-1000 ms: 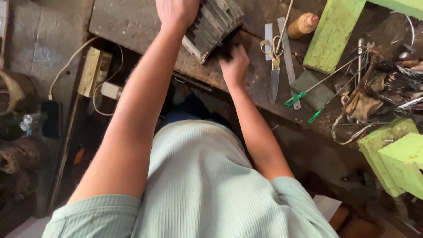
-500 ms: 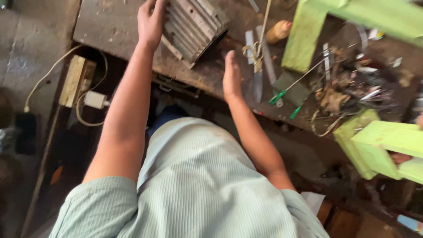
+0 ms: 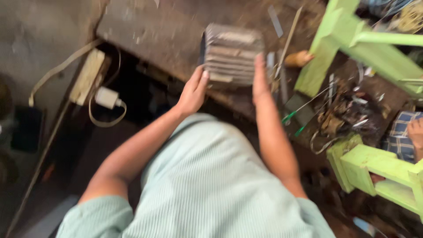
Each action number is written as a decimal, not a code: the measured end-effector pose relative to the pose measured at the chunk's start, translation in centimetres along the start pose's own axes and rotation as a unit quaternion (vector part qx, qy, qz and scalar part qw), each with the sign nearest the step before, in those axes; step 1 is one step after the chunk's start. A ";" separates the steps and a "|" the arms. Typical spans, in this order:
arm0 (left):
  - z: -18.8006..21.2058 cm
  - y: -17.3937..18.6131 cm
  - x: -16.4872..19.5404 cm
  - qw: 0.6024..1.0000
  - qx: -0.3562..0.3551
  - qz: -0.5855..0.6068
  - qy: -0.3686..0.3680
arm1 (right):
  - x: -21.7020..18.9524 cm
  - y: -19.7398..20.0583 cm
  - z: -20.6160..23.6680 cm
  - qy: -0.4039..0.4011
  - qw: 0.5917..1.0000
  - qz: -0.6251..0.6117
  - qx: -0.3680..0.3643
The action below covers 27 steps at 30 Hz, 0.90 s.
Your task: The person handles a motor housing and rotor, places a white strip into the housing, and repeatedly aligns and seats the housing onto the rotor. They rotate and adjust the components to fit them together on a cluttered workbench.
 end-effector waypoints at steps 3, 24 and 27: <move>1.0 2.5 -0.9 0.999 -0.048 0.012 -0.007 | 1.2 1.6 -1.0 0.042 0.999 0.023 -0.019; -6.3 7.2 -6.2 0.983 -0.163 -0.081 0.031 | 4.1 4.2 -0.3 0.018 0.990 -0.129 -0.050; -6.0 7.2 -6.8 0.978 -0.183 -0.092 0.033 | 3.5 3.3 0.2 0.018 0.991 -0.129 -0.042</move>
Point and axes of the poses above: each hand's wrist, its own z-axis away from the middle knuckle, its own y-axis out of the back of the hand, x = y × z, the point moved 6 cm from there along -z, towards the middle knuckle, and after that the axes turned 11 degrees about z, right-handed, at the moved point
